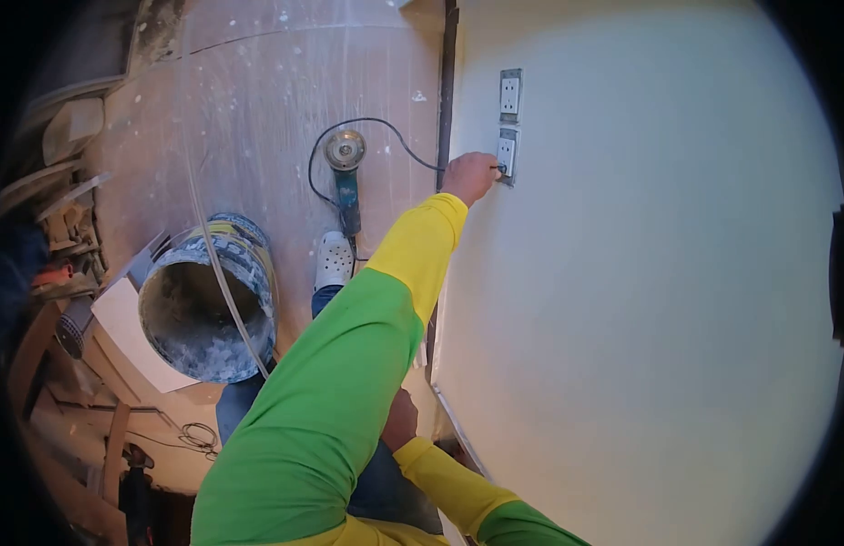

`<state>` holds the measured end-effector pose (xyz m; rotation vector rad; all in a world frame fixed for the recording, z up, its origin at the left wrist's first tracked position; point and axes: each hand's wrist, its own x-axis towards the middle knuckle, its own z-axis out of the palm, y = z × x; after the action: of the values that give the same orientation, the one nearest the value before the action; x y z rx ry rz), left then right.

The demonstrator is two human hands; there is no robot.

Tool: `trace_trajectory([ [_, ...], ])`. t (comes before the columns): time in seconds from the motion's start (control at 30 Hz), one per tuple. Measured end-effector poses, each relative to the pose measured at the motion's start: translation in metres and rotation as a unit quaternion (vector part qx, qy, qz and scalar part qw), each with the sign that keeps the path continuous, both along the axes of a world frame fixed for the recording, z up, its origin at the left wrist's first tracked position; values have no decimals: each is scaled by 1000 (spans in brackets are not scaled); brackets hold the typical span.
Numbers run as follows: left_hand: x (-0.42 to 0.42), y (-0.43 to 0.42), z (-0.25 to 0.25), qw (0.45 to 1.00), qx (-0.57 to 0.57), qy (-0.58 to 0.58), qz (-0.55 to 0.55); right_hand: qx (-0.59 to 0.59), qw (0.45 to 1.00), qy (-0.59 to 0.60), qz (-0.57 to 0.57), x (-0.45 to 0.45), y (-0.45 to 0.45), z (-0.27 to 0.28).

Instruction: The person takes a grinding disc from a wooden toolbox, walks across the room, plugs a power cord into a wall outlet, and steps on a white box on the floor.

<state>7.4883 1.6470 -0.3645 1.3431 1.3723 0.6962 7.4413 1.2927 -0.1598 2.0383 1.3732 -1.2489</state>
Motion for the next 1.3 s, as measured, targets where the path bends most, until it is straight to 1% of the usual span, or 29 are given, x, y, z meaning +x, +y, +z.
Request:
trace_trajectory([
  [0.03, -3, -9, -1, 1000, 5, -1, 3, 5, 1000, -1, 3, -1, -3, -1],
  [0.1, -18, -31, -1, 994, 56, 89, -2, -15, 999, -16, 31, -4, -8, -2],
  [0.17, -49, -44, -8, 991, 26, 118, -63, 4, 999, -27, 38, -13, -9, 1],
  [0.2, -61, -50, -7, 990, 29, 120, -64, 16, 998, -41, 44, -16, -9, 4],
  [0.27, -89, -66, -6, 989, 88, 120, -27, 8, 998, -45, 51, -16, -16, 2],
  [0.33, -113, -79, -7, 981, 112, 154, -37, -3, 997, -41, 58, -20, -25, -2],
  [0.37, -123, -82, -3, 974, 138, 175, -42, -7, 997, -52, 57, -22, -27, -2],
  [0.4, -130, -82, -1, 973, 140, 180, -45, -10, 996, -65, 55, -22, -26, -3],
  [0.47, -140, -83, 2, 952, 164, 247, -81, -6, 997, -48, 53, -19, -28, -3],
  [0.5, -146, -80, -1, 950, 164, 253, -83, -1, 998, -32, 55, -19, -28, -4],
  [0.57, -156, -67, -13, 902, 145, 390, -119, -5, 998, -31, 48, -20, -29, -2],
  [0.63, -174, -52, -58, 871, 189, 450, -63, -8, 999, -37, 38, -17, -25, -5],
  [0.67, -190, -43, -62, 873, 171, 453, -53, -21, 998, -47, 44, -15, -26, -7],
  [0.73, -224, -27, -62, 883, 130, 450, -41, -45, 996, -61, 41, -10, -30, -6],
  [0.8, -248, -35, -68, 887, 104, 449, -41, -30, 997, -50, 42, -6, -25, -6],
  [0.87, -258, -62, -64, 923, 43, 366, -108, -21, 999, -38, 33, -4, -29, -7],
  [0.9, -253, -82, -58, 933, -12, 339, -118, -2, 999, -29, 31, -4, -26, -9],
  [0.93, -247, -111, -50, 940, -65, 310, -129, -2, 999, -28, 25, -5, -22, -8],
  [0.97, -234, -138, -35, 949, -97, 272, -126, -32, 999, -34, 14, -6, -16, -6],
  [1.0, -210, -162, -10, 948, -135, 261, -121, -62, 997, -42, 4, -5, -12, -5],
  [1.03, -186, -186, 18, 952, -193, 208, -113, -60, 997, -45, 2, -4, -9, -6],
  [1.07, -160, -223, 23, 952, -155, 189, -186, -68, 997, -41, 3, -3, -8, -5],
  [1.1, -135, -247, 28, 916, -206, 115, -326, -76, 996, -38, 4, -4, -7, -5],
  [1.17, -90, -297, 44, 970, -77, 32, -231, -84, 996, -31, 0, -2, -2, -3],
  [1.2, -73, -282, 50, 969, -77, 29, -231, -94, 995, -21, -4, 0, -1, -2],
  [1.23, -60, -252, 58, 985, -110, 44, -122, -95, 995, -24, -6, 1, -3, -4],
  [1.27, -49, -221, 61, 988, -141, 58, -13, -98, 995, -23, -3, 2, -4, -6],
  [1.3, -39, -194, 54, 995, -62, 67, 37, -101, 995, -22, 0, 2, -7, -7],
])
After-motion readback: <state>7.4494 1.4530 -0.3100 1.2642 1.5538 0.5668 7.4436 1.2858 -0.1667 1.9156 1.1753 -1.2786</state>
